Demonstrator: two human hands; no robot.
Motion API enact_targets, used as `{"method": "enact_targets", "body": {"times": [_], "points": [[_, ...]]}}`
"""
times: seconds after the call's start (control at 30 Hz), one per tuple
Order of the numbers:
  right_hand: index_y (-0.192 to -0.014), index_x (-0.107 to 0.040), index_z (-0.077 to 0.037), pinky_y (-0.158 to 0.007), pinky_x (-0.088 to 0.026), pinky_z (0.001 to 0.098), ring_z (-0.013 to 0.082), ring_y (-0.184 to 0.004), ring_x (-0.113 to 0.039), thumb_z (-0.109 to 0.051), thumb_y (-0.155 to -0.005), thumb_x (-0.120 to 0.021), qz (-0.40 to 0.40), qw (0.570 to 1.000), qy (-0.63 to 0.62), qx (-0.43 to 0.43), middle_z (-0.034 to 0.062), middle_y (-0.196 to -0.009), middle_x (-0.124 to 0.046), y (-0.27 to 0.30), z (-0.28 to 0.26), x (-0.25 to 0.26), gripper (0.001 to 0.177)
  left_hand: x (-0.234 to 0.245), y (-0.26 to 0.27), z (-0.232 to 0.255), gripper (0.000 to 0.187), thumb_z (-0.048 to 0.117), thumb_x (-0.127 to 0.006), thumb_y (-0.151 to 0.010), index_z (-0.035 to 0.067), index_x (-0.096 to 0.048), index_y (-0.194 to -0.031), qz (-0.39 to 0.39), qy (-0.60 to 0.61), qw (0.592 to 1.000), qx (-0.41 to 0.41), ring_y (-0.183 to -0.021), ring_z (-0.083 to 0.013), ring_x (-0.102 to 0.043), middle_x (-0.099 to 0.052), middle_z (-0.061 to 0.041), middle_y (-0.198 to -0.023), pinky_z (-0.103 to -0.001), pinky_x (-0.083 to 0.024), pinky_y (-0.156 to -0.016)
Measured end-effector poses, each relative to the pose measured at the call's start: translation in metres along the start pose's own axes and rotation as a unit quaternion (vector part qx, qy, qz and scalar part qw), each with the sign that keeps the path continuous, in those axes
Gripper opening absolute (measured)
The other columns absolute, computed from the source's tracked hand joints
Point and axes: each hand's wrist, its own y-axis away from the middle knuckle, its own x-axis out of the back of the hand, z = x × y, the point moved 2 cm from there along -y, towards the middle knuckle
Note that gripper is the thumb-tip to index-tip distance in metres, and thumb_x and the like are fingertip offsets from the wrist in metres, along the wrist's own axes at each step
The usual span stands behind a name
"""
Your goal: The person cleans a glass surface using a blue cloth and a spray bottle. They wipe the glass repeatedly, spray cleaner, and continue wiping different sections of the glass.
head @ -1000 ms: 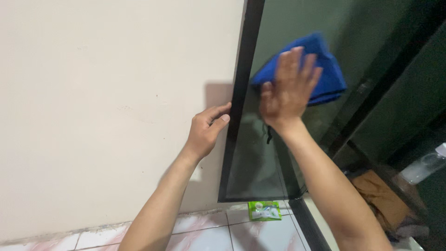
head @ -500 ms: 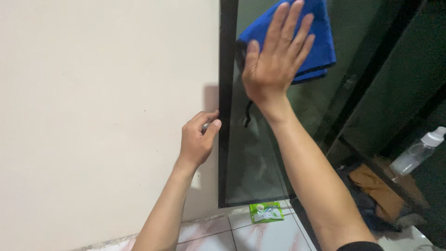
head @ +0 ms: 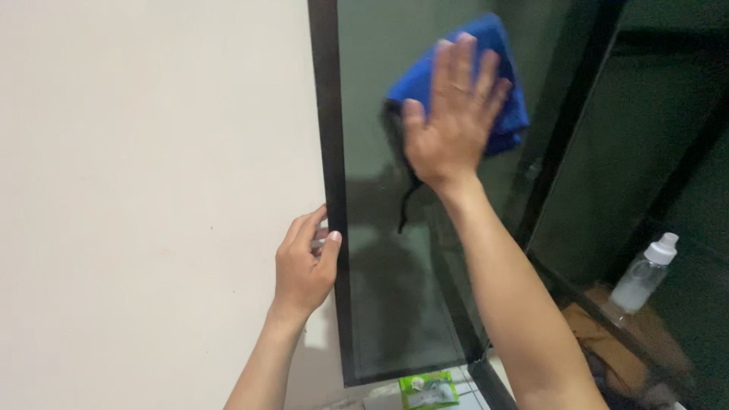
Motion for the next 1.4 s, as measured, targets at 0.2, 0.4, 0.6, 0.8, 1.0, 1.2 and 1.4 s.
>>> {"method": "enact_targets", "body": {"times": [0.2, 0.4, 0.6, 0.8, 1.0, 1.2, 1.4], "points": [[-0.172, 0.000, -0.008, -0.135, 0.005, 0.0600, 0.0404, -0.166, 0.004, -0.036, -0.117, -0.043, 0.043, 0.993, -0.037, -0.101, 0.0147, -0.179, 0.006, 0.103, 0.069, -0.035, 0.075, -0.004, 0.005, -0.004, 0.044, 0.010, -0.064, -0.090, -0.002, -0.062, -0.132, -0.005, -0.024, 1.000, 0.014, -0.096, -0.0208, -0.074, -0.068, -0.013, -0.117, -0.029, -0.061, -0.074], [-0.169, -0.011, -0.010, -0.130, 0.003, 0.0604, 0.0394, -0.162, 0.001, -0.043, -0.109, -0.047, 0.038, 0.987, -0.087, 0.129, 0.0112, -0.176, -0.003, 0.145, 0.003, -0.042, 0.077, -0.004, 0.006, -0.012, 0.045, 0.004, -0.062, -0.087, 0.000, -0.064, -0.132, -0.006, -0.009, 1.000, 0.009, -0.098, -0.0207, -0.074, -0.069, -0.012, -0.119, -0.029, -0.060, -0.075], [-0.168, -0.029, -0.017, -0.134, -0.003, 0.0576, 0.0341, -0.163, -0.012, -0.048, -0.107, -0.060, 0.049, 0.972, -0.100, 0.205, 0.0080, -0.175, -0.019, 0.041, -0.017, -0.019, 0.075, -0.009, 0.007, -0.024, 0.044, -0.001, -0.061, -0.087, 0.000, -0.064, -0.131, 0.012, 0.008, 1.000, -0.019, -0.100, -0.0207, -0.075, -0.069, -0.012, -0.125, -0.029, -0.060, -0.080], [-0.171, -0.007, -0.013, -0.135, 0.001, 0.0561, 0.0336, -0.165, -0.001, -0.043, -0.115, -0.047, 0.057, 0.997, 0.044, -0.028, 0.0089, -0.177, -0.001, -0.015, 0.070, -0.014, 0.076, -0.012, 0.011, -0.032, 0.050, -0.003, -0.061, -0.086, 0.001, -0.063, -0.136, 0.025, 0.001, 0.999, -0.042, -0.102, -0.0220, -0.075, -0.068, -0.014, -0.125, -0.031, -0.061, -0.088], [-0.169, -0.001, -0.008, -0.135, 0.002, 0.0509, 0.0319, -0.165, -0.001, -0.044, -0.119, -0.033, 0.097, 0.990, 0.024, -0.103, 0.0135, -0.176, 0.000, 0.017, 0.134, -0.031, 0.069, -0.016, 0.012, -0.037, 0.051, -0.003, -0.061, -0.087, 0.001, -0.061, -0.138, 0.020, -0.003, 0.999, -0.047, -0.101, -0.0218, -0.073, -0.066, -0.015, -0.124, -0.029, -0.062, -0.083], [-0.169, -0.002, -0.003, -0.134, 0.000, 0.0508, 0.0333, -0.164, -0.002, -0.044, -0.117, -0.031, 0.082, 0.989, -0.030, -0.121, 0.0170, -0.178, -0.001, 0.100, 0.130, -0.046, 0.073, -0.017, 0.014, -0.042, 0.053, -0.004, -0.061, -0.086, 0.001, -0.061, -0.140, 0.024, -0.014, 0.998, -0.053, -0.100, -0.0202, -0.072, -0.066, -0.014, -0.124, -0.028, -0.060, -0.081], [-0.166, -0.001, 0.003, -0.135, -0.001, 0.0576, 0.0442, -0.165, -0.002, -0.041, -0.111, -0.034, 0.057, 0.991, -0.066, -0.105, 0.0256, -0.175, -0.001, 0.212, 0.125, -0.069, 0.078, -0.017, 0.018, -0.045, 0.059, -0.006, -0.060, -0.087, 0.000, -0.056, -0.145, 0.010, 0.005, 0.997, -0.071, -0.103, -0.0181, -0.067, -0.063, -0.014, -0.125, -0.028, -0.059, -0.084]]}}
